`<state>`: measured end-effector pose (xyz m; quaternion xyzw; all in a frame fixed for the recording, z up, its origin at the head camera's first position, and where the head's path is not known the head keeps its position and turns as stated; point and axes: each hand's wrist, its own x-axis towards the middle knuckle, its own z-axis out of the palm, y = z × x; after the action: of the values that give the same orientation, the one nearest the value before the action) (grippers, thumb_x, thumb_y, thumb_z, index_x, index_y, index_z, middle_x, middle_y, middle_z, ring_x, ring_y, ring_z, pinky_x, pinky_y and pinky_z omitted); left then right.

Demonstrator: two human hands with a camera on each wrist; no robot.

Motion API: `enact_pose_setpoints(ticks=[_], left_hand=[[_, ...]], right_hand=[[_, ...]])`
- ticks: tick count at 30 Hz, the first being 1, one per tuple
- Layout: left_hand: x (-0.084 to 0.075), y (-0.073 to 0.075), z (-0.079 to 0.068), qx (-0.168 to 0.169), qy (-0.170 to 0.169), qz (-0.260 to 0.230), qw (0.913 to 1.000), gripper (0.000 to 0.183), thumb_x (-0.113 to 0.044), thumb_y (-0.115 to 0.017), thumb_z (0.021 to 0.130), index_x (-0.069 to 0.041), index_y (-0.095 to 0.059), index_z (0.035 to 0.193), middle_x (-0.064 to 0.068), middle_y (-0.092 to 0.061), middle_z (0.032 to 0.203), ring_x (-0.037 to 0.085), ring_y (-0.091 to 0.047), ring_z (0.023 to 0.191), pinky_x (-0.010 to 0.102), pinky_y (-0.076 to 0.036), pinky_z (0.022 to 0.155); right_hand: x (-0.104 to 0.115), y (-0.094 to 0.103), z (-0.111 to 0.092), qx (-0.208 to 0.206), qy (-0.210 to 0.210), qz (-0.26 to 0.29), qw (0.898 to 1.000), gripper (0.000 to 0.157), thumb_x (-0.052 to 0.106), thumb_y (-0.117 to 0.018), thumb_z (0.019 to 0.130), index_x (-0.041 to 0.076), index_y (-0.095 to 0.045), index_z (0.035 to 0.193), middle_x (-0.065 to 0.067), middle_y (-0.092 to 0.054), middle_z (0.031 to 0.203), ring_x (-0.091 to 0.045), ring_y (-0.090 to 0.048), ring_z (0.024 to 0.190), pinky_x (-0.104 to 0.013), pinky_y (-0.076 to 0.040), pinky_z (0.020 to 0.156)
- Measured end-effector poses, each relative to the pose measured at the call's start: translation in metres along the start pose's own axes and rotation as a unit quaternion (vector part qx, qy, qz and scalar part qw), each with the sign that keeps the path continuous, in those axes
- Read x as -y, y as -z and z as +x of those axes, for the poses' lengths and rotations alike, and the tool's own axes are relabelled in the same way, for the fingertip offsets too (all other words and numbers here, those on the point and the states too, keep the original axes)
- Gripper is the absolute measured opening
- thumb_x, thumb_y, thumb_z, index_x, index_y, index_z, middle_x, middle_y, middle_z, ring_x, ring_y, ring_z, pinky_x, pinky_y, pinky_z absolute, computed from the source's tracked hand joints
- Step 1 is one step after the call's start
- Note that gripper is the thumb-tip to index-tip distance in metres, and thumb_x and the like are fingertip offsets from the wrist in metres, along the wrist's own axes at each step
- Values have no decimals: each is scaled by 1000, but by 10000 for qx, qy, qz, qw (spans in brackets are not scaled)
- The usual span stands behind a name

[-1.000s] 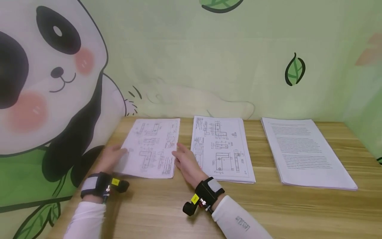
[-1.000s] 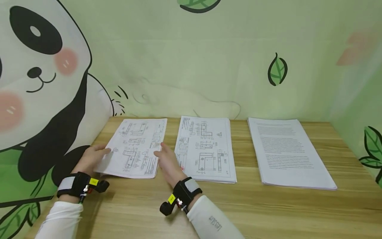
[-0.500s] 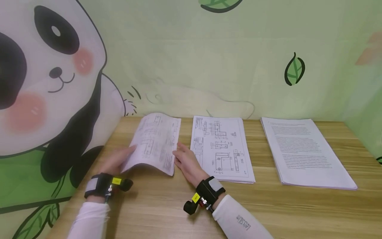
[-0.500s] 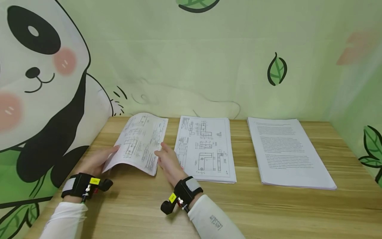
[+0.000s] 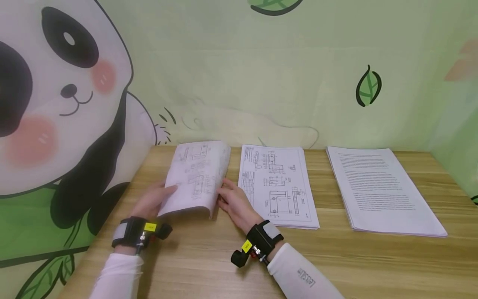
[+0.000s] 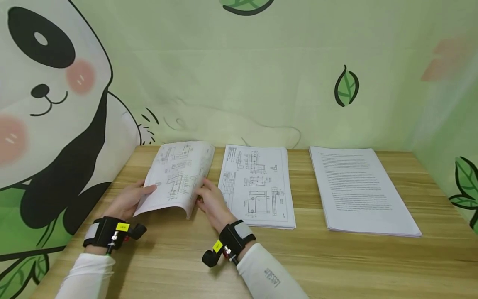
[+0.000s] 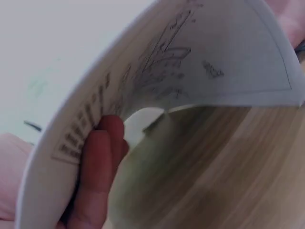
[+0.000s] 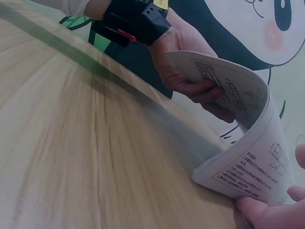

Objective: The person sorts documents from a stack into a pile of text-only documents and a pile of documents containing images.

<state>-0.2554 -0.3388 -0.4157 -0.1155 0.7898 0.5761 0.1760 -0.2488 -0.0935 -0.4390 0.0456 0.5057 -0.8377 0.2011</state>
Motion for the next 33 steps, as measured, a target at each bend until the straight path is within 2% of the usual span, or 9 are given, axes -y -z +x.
enact_pose_setpoints(ticks=[3, 8, 14, 16, 19, 22, 24, 28, 33], left_hand=[[-10, -7, -7, -83, -274, 138, 9995, 68, -46, -53, 89, -23, -26, 147, 9, -57, 126, 23, -61, 104, 29, -50, 80], [-40, -22, -33, -150, -798, 269, 9963, 65, -46, -47, 93, -27, -20, 149, 10, -52, 128, 28, -55, 107, 33, -44, 84], [-64, -37, -45, -13, -989, -256, 9948, 57, -37, -48, 95, -30, -25, 147, 7, -55, 126, 28, -58, 103, 31, -49, 81], [-67, -43, -44, -46, -1022, -401, 9939, 54, -34, -48, 95, -29, -29, 145, 7, -58, 123, 27, -60, 103, 32, -52, 80], [-67, -54, -39, -120, -1115, -683, 9913, 52, -30, -48, 96, -26, -31, 144, 8, -58, 125, 25, -59, 108, 35, -51, 86], [-61, -65, -30, -104, -1364, -749, 9878, 52, -27, -48, 96, -26, -30, 144, 6, -53, 133, 23, -56, 114, 40, -47, 96], [-56, -73, -24, 73, -1595, -822, 9837, 51, -22, -48, 96, -25, -31, 144, 7, -51, 136, 25, -54, 115, 44, -45, 99], [-51, -91, -13, 373, -1834, -751, 9794, 50, -14, -47, 95, -23, -35, 142, 10, -56, 128, 29, -58, 107, 42, -51, 88], [-55, -118, -7, 393, -1747, -485, 9826, 48, -12, -50, 92, -22, -40, 139, 11, -60, 122, 27, -62, 101, 38, -54, 80]], right_hand=[[2, 3, -1, -3, -27, 59, 10000, 64, 7, -52, 90, 7, -24, 147, -20, -30, 150, -29, -32, 136, -50, -25, 115], [11, 12, -3, -36, -154, 173, 9997, 65, 21, -53, 93, 12, -21, 149, -16, -30, 151, -30, -31, 137, -49, -26, 114], [27, 26, -10, 123, 109, 498, 9986, 55, 34, -56, 91, 23, -35, 140, 1, -37, 143, -17, -28, 137, -38, -23, 113], [36, 32, -14, 157, 220, 424, 9987, 47, 35, -55, 91, 28, -41, 135, 3, -42, 140, -16, -33, 135, -35, -29, 109], [49, 44, -22, 70, 304, 150, 9994, 38, 36, -54, 91, 31, -49, 129, -1, -54, 132, -19, -50, 123, -32, -45, 95], [61, 58, -29, -244, 417, -196, 9986, 34, 32, -54, 93, 27, -52, 127, -4, -60, 125, -20, -60, 112, -30, -54, 83], [69, 68, -35, -489, 461, -560, 9962, 35, 31, -53, 93, 24, -52, 128, -6, -61, 122, -19, -62, 107, -28, -55, 79], [81, 92, -44, -902, 587, -1540, 9822, 38, 32, -50, 95, 21, -50, 131, -8, -62, 116, -16, -65, 98, -26, -56, 73], [93, 119, -54, -1095, 751, -2264, 9649, 41, 28, -47, 97, 17, -44, 136, -11, -63, 113, -14, -67, 88, -24, -56, 68]])
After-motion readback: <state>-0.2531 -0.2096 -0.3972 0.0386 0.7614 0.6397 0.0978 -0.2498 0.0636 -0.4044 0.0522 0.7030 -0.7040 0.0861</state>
